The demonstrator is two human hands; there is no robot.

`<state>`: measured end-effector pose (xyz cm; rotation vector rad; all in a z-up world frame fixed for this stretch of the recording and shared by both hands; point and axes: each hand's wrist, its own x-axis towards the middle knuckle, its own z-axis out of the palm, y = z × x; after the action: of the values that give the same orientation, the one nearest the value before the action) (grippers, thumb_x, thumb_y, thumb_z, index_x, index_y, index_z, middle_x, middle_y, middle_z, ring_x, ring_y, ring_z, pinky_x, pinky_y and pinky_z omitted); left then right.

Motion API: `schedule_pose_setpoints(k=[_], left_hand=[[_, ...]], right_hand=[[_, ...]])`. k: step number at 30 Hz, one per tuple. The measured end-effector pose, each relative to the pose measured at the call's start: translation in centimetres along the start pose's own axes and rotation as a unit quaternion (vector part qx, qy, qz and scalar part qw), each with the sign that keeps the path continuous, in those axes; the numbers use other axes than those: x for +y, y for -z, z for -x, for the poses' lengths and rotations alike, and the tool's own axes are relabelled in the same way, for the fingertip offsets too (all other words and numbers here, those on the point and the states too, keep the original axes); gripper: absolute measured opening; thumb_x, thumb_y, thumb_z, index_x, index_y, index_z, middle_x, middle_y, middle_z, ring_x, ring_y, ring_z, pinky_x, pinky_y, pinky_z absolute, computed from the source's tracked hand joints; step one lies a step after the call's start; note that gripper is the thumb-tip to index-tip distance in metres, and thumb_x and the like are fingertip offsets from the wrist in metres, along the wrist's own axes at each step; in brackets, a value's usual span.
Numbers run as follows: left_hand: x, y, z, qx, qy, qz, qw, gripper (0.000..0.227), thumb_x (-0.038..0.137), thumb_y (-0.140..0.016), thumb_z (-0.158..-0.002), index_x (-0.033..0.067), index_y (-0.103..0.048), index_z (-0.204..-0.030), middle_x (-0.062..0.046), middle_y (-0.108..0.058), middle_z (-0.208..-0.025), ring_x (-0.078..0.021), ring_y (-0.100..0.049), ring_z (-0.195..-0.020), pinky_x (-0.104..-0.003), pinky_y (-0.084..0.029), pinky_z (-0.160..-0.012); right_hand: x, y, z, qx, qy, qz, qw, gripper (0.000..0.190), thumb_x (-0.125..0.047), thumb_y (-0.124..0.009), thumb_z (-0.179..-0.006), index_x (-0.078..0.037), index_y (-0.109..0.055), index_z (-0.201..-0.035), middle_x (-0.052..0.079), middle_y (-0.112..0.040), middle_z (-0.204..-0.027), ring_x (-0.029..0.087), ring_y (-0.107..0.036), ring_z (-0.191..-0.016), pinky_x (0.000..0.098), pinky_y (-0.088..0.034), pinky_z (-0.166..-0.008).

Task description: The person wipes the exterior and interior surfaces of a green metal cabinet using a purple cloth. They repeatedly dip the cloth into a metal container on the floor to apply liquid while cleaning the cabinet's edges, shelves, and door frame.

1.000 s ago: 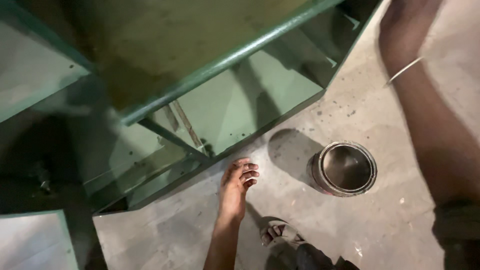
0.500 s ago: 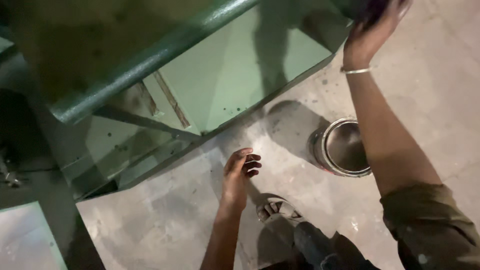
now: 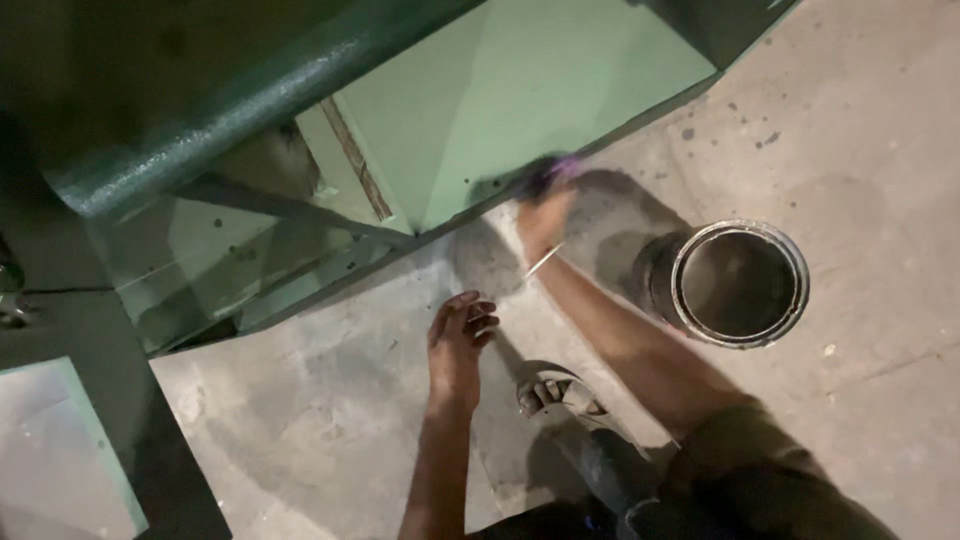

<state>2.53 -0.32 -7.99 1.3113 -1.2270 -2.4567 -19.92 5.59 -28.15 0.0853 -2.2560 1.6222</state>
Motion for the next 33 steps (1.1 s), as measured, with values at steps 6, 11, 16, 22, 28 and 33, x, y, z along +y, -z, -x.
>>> schedule_pose_setpoints(k=[6, 11, 16, 22, 28, 33], left_hand=[[-0.1, -2.0, 0.0, 0.001, -0.087, 0.020, 0.996, 0.017, 0.017, -0.057, -0.104, 0.0036, -0.065, -0.110, -0.009, -0.069, -0.095, -0.0191, -0.064, -0.082, -0.034, -0.050, -0.074], [-0.9, -4.7, 0.5, -0.056, -0.024, -0.094, 0.994, 0.021, 0.022, -0.056, -0.101, 0.0063, -0.067, -0.110, -0.008, -0.071, -0.095, -0.0184, -0.067, -0.083, -0.034, -0.052, -0.073], [-4.0, -4.3, -0.3, -0.080, 0.023, -0.134, 0.988, 0.028, 0.028, -0.055, -0.102, 0.0059, -0.068, -0.114, -0.008, -0.073, -0.098, -0.0180, -0.066, -0.084, -0.033, -0.053, -0.075], [-11.9, -3.2, -5.0, -0.169, 0.001, -0.092, 0.981, 0.030, 0.027, -0.057, -0.100, 0.0062, -0.065, -0.121, -0.007, -0.072, -0.103, -0.0177, -0.065, -0.087, -0.032, -0.052, -0.074], [-19.2, -11.6, -6.8, -0.319, -0.102, -0.144, 0.931, 0.052, 0.020, -0.073, -0.088, 0.0066, -0.057, -0.135, -0.013, -0.065, -0.120, -0.0244, -0.063, -0.104, -0.036, -0.052, -0.088], [-20.6, -19.8, -3.6, -0.193, -0.181, -0.121, 0.957, 0.075, 0.017, -0.081, -0.082, 0.0065, -0.048, -0.149, -0.022, -0.056, -0.139, -0.0332, -0.058, -0.125, -0.042, -0.050, -0.106]], right_hand=[[-0.4, -1.7, 5.4, -0.040, -0.188, -0.440, 0.877, 0.020, 0.017, -0.051, -0.092, 0.003, -0.062, -0.101, 0.009, -0.067, -0.091, 0.020, -0.065, -0.076, 0.0337, -0.058, -0.065], [11.5, 12.3, -15.2, 0.091, -0.234, -0.527, 0.812, 0.031, -0.034, -0.058, -0.097, -0.007, -0.063, -0.083, 0.011, -0.065, -0.072, 0.026, -0.063, -0.060, 0.0407, -0.055, -0.052], [17.1, 18.4, -23.0, 0.105, -0.298, -0.108, 0.943, 0.029, -0.032, -0.058, -0.097, -0.005, -0.067, -0.093, 0.014, -0.070, -0.083, 0.028, -0.066, -0.067, 0.0411, -0.056, -0.057], [17.1, 9.6, -18.9, -0.163, -0.366, 0.062, 0.914, 0.031, -0.029, -0.058, -0.096, -0.002, -0.070, -0.104, 0.018, -0.075, -0.097, 0.031, -0.070, -0.075, 0.0416, -0.056, -0.063], [6.2, 14.3, -16.1, -0.300, -0.344, -0.131, 0.880, 0.035, -0.026, -0.058, -0.103, 0.003, -0.061, -0.122, 0.019, -0.067, -0.117, 0.028, -0.063, -0.100, 0.0413, -0.050, -0.089], [-8.7, 27.7, -13.2, -0.230, -0.328, -0.488, 0.775, 0.045, -0.023, -0.048, -0.115, 0.005, -0.042, -0.150, 0.015, -0.055, -0.146, 0.027, -0.054, -0.135, 0.0438, -0.039, -0.123]])
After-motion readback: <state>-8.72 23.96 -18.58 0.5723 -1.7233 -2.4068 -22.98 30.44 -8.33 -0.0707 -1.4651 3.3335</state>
